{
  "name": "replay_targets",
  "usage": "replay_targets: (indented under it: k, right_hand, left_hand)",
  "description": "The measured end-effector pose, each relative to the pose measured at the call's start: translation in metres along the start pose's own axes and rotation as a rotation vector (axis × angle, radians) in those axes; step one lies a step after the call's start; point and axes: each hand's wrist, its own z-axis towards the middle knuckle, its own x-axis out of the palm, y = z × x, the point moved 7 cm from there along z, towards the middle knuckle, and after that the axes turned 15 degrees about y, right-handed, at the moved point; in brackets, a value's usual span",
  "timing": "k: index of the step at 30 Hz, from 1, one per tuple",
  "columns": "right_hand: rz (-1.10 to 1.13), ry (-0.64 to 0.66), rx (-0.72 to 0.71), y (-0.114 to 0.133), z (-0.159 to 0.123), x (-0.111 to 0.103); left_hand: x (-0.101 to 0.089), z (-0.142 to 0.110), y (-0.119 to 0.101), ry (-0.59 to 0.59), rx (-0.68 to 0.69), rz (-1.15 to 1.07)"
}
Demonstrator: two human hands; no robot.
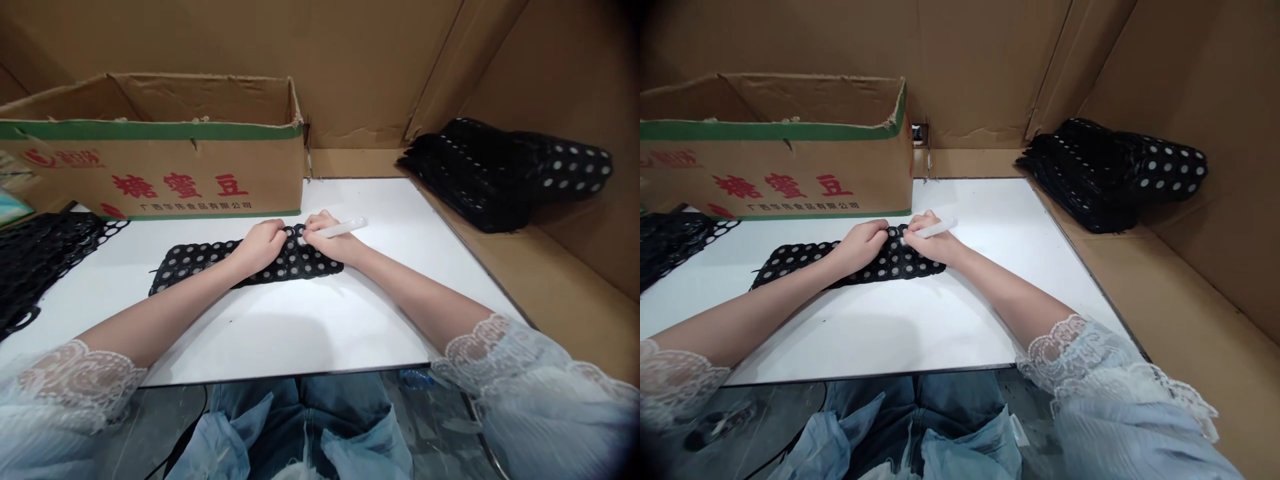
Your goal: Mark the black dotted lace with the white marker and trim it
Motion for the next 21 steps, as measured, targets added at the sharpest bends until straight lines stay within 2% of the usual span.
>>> replay_targets:
  k: [7,14,18,21]
  right_hand:
    - [0.053,0.010,-0.026,0.0040,-0.0035,0.0021]
    - [-0.037,-0.060,-0.051,0.0060,-0.0047,0.0020]
    - [-0.071,-0.065,-0.016,0.0062,-0.0042,0.0040]
    - [-0.191,-0.102,0.011,0.0082,-0.0019,0.0076]
  left_hand:
    - [0.0029,-0.0011,0.0017,0.135,0.035,-0.062]
    - [0.0046,-0.0006,-0.0004,0.116,0.058,-0.026]
    - [0.0049,-0.0002,-0.0020,0.110,0.063,0.004]
    - [0.0044,-0.0011,-0.0042,0.102,0.061,0.017]
